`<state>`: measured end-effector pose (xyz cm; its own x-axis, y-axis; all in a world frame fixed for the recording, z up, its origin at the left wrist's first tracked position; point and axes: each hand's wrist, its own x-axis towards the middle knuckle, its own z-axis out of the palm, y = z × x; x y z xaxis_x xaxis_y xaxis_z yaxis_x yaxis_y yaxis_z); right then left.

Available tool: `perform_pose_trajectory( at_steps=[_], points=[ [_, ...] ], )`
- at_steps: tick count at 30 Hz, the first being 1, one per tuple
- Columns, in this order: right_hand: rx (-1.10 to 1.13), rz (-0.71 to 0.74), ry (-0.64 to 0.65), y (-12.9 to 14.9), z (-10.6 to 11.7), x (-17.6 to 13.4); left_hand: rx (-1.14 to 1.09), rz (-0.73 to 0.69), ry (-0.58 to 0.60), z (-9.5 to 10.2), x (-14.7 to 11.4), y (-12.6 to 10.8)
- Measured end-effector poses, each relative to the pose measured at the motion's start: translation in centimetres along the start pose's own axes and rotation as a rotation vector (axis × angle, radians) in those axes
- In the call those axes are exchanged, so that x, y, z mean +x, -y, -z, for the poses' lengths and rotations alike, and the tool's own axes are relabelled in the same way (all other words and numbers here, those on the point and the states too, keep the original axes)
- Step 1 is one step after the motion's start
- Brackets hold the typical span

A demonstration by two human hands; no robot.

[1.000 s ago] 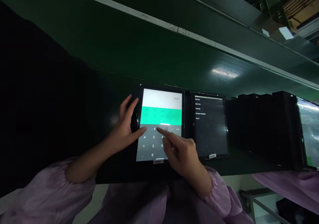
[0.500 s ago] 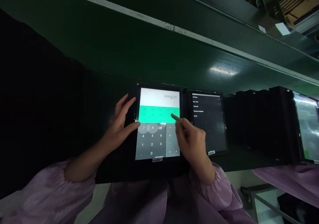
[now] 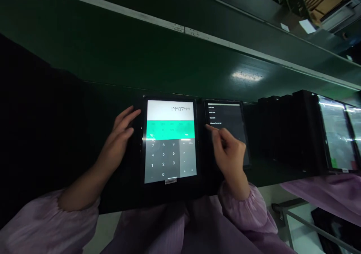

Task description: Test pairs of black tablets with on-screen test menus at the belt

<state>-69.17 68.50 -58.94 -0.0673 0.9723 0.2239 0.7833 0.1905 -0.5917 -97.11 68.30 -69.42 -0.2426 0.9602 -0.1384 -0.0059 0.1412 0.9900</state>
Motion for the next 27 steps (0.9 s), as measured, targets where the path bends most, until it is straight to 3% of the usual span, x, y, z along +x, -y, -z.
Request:
perform_pose_trajectory(
  at_steps=[4,10,16,21,27],
  points=[
    [-0.067,-0.028,-0.139,-2.4,1.9,1.0,-0.180,-0.086,-0.065,-0.8,0.9,0.2],
    [-0.072,-0.073,-0.038,-4.1,2.2,1.9,-0.163,-0.168,-0.076,-1.2,1.6,0.2],
    [-0.113,-0.268,-0.410,-8.1,5.0,0.8,0.061,-0.229,-0.103,-1.3,3.1,0.7],
    [-0.135,-0.513,-0.339,-12.2,6.4,-0.6,0.207,-0.245,-0.073,-1.9,4.7,0.5],
    [-0.075,-0.530,-0.326,-12.1,6.0,-2.8,0.163,-0.184,-0.074,-1.9,4.0,-0.6]
  ],
)
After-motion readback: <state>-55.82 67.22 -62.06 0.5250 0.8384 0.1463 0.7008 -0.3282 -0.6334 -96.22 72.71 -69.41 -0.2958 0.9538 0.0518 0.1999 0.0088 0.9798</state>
